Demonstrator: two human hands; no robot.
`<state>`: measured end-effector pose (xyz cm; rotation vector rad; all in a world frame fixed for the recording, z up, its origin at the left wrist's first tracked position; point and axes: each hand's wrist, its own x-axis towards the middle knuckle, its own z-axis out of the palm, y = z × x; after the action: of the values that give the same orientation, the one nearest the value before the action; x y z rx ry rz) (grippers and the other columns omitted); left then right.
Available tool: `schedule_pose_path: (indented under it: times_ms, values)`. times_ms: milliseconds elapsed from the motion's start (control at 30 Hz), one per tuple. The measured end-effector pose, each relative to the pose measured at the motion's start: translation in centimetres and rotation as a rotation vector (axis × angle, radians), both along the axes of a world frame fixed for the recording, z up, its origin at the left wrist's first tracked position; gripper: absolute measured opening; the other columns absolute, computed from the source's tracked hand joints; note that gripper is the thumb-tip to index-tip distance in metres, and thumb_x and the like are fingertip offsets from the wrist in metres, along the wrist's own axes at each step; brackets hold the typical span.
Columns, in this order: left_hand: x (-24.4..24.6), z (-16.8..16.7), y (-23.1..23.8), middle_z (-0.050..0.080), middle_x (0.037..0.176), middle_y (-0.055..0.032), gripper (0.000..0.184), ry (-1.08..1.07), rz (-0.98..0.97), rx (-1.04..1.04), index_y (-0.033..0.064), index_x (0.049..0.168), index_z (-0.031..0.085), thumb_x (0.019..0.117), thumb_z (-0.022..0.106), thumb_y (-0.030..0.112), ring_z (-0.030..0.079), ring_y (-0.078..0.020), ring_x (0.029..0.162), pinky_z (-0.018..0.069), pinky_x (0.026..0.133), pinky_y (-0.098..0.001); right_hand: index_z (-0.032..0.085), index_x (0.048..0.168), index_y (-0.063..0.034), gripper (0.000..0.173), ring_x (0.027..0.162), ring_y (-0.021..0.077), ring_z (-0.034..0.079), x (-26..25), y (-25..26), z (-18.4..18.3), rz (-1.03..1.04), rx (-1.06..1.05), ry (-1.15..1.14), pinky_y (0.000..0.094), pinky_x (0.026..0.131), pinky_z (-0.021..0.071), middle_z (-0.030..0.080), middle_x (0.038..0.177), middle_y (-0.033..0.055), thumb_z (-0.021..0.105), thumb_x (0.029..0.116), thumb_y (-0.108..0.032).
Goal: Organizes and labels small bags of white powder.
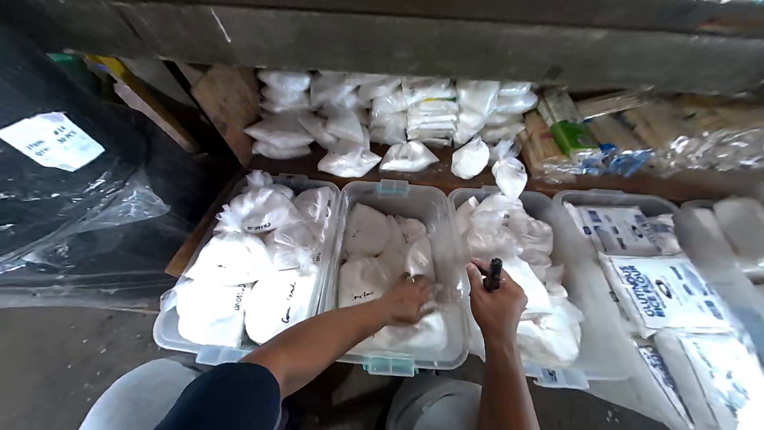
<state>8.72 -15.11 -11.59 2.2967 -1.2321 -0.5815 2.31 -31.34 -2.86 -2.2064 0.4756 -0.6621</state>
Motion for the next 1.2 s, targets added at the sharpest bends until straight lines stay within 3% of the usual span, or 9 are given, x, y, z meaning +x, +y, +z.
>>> schedule_pose_path:
  times_ms: [133,300,467,600,767,833,1000,1133,1200]
  values:
    - [8.9,2.1,1.2,0.033,0.164,-0.0224,0.052,0.007,0.249,0.259,0.0012,0.154,0.042,0.1069,0.049,0.021,0.026,-0.0417,0.154,0.0196,0.123,-0.0611,0.076,0.100,0.0014,0.018,0.060,0.0037,0.058,-0.3,-0.3,-0.4,0.028,0.009,0.000,0.0228,0.058,0.0473,0.072,0.080,0.0079,0.069,0.0937,-0.013]
    - [17.2,-1.6,3.1,0.037,0.163,-0.0189,0.063,-0.083,0.266,0.420,0.0033,0.154,0.042,0.1095,0.040,0.048,0.027,-0.0356,0.155,0.0143,0.126,-0.0589,0.076,0.098,0.0028,0.017,0.061,0.0128,0.061,1.2,-0.5,-1.1,0.034,-0.024,0.023,0.0312,0.060,0.0504,0.072,0.077,0.0121,0.069,0.0935,-0.012]
    - [18.8,-3.0,0.8,0.046,0.154,-0.0209,0.077,-0.190,0.156,0.553,0.0013,0.137,0.060,0.0963,0.054,0.066,0.033,-0.0405,0.148,0.0263,0.121,-0.0562,0.075,0.099,0.0050,0.016,0.072,0.0295,0.070,2.6,0.5,-1.9,0.096,-0.037,0.135,0.0478,0.070,0.0574,0.072,0.082,0.0188,0.068,0.0908,-0.007]
    - [18.4,-3.4,-0.7,0.042,0.156,-0.0271,0.067,-0.223,-0.020,0.604,-0.0065,0.125,0.065,0.1022,0.051,0.055,0.029,-0.0436,0.151,0.0179,0.125,-0.0560,0.074,0.091,0.0029,0.013,0.063,0.0238,0.065,3.4,1.2,-2.7,0.140,-0.072,0.119,0.0427,0.062,0.0544,0.069,0.073,0.0134,0.069,0.0895,-0.009]
    - [16.8,-1.0,-1.4,0.053,0.143,-0.0292,0.070,-0.094,0.094,0.662,-0.0054,0.133,0.059,0.0928,0.070,0.050,0.045,-0.0459,0.138,0.0303,0.116,-0.0613,0.076,0.095,0.0029,0.014,0.063,0.0229,0.066,3.5,1.0,-3.1,0.139,-0.079,0.107,0.0414,0.062,0.0539,0.070,0.074,0.0136,0.068,0.0896,-0.008]
    - [15.7,0.9,-3.3,0.051,0.144,-0.0311,0.065,-0.049,0.247,0.723,-0.0060,0.139,0.054,0.0883,0.078,0.027,0.045,-0.0479,0.137,0.0327,0.115,-0.0619,0.075,0.094,0.0030,0.014,0.061,0.0204,0.063,3.5,1.0,-3.1,0.136,-0.076,0.104,0.0390,0.060,0.0518,0.068,0.072,0.0124,0.068,0.0892,-0.009]
    - [14.7,3.0,-5.0,0.036,0.152,-0.0348,0.048,-0.032,0.415,0.954,-0.0175,0.142,0.039,0.1021,0.052,0.004,0.037,-0.0478,0.143,0.0354,0.111,-0.0612,0.076,0.097,0.0040,0.015,0.064,0.0268,0.066,3.3,1.1,-2.7,0.154,-0.083,0.127,0.0470,0.063,0.0531,0.070,0.075,0.0161,0.070,0.0903,-0.009]
    - [16.0,1.5,-2.4,0.025,0.168,-0.0188,0.044,-0.101,0.161,0.863,-0.0042,0.148,0.048,0.1039,0.043,-0.002,0.014,-0.0366,0.158,0.0034,0.127,-0.0559,0.076,0.096,0.0034,0.015,0.063,0.0244,0.064,3.1,1.1,-2.4,0.158,-0.067,0.141,0.0446,0.062,0.0522,0.069,0.075,0.0146,0.070,0.0906,-0.009]
    - [16.2,2.1,-0.5,0.041,0.160,-0.0185,0.041,-0.036,0.133,0.699,0.0023,0.145,0.054,0.1043,0.049,0.005,0.031,-0.0383,0.152,0.0198,0.124,-0.0574,0.076,0.096,0.0029,0.014,0.062,0.0225,0.063,2.8,1.1,-2.2,0.153,-0.060,0.149,0.0425,0.062,0.0516,0.069,0.073,0.0135,0.070,0.0903,-0.009]
